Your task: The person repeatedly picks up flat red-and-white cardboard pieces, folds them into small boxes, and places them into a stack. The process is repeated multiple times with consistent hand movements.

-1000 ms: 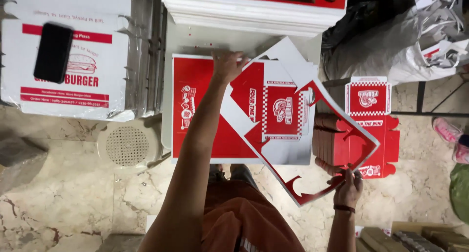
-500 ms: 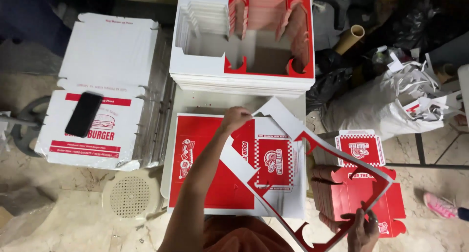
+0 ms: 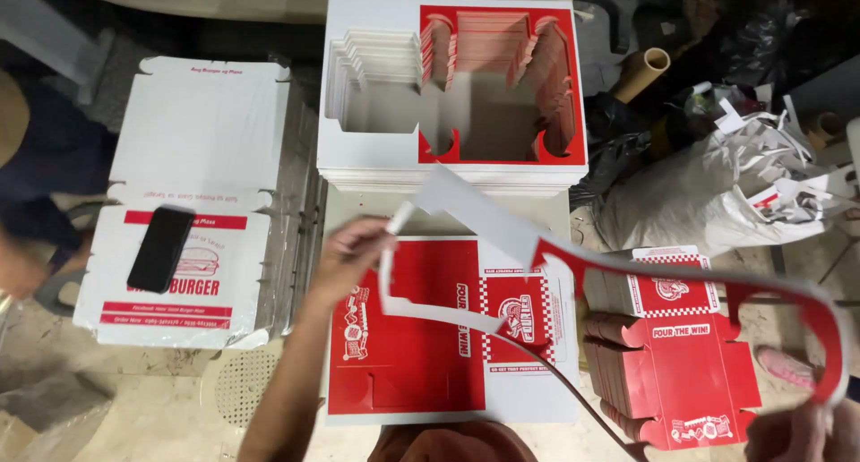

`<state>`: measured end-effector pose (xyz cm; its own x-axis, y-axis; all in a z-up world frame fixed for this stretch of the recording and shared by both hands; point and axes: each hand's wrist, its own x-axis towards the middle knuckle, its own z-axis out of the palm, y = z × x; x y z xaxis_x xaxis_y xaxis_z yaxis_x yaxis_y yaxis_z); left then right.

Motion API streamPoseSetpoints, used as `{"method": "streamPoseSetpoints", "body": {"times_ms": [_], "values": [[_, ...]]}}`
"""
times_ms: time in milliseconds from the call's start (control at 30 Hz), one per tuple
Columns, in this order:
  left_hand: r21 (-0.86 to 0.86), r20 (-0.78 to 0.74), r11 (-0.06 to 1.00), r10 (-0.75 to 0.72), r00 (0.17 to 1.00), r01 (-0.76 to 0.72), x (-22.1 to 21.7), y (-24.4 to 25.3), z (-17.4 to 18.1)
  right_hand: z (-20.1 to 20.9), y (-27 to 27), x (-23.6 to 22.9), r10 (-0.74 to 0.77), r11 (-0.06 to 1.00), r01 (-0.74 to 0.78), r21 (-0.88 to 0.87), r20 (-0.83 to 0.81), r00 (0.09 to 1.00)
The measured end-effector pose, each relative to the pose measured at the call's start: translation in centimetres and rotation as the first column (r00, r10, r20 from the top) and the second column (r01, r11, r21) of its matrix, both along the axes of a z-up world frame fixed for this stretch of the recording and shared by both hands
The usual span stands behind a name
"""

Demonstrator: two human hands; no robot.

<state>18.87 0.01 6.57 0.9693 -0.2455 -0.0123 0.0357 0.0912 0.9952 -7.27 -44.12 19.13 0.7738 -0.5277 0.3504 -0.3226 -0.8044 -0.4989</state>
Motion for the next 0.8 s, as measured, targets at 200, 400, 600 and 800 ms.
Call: {"method": "streamPoseSetpoints", "body": {"times_ms": [200,400,600,800], "values": [[0.063,-0.08,0.959,0.281,0.956,-0.277,9.3,5.3,12.8,-0.5,-7.8,17.8,0.522,0.687,-0.377,-0.622,0.062,0.85],[-0.035,0.287,0.95,0.306,0.908,-0.309,18.0,9.8,17.6,7.1,0.2,35.4,0.364,0.719,-0.543,0.435,0.43,0.826],[-0.02,-0.024,0.905,0.424,0.905,-0.425,27.4,9.9,9.1,-1.5,-3.4,50.6,0.298,0.68,-0.294,0.672,0.113,0.948],[0.758,0.253,0.564,0.212,0.944,-0.329,31.6,9.9,-8.0,-25.9,-11.9,57.0,0.364,0.931,-0.363,0.032,-0.131,0.922]]}}
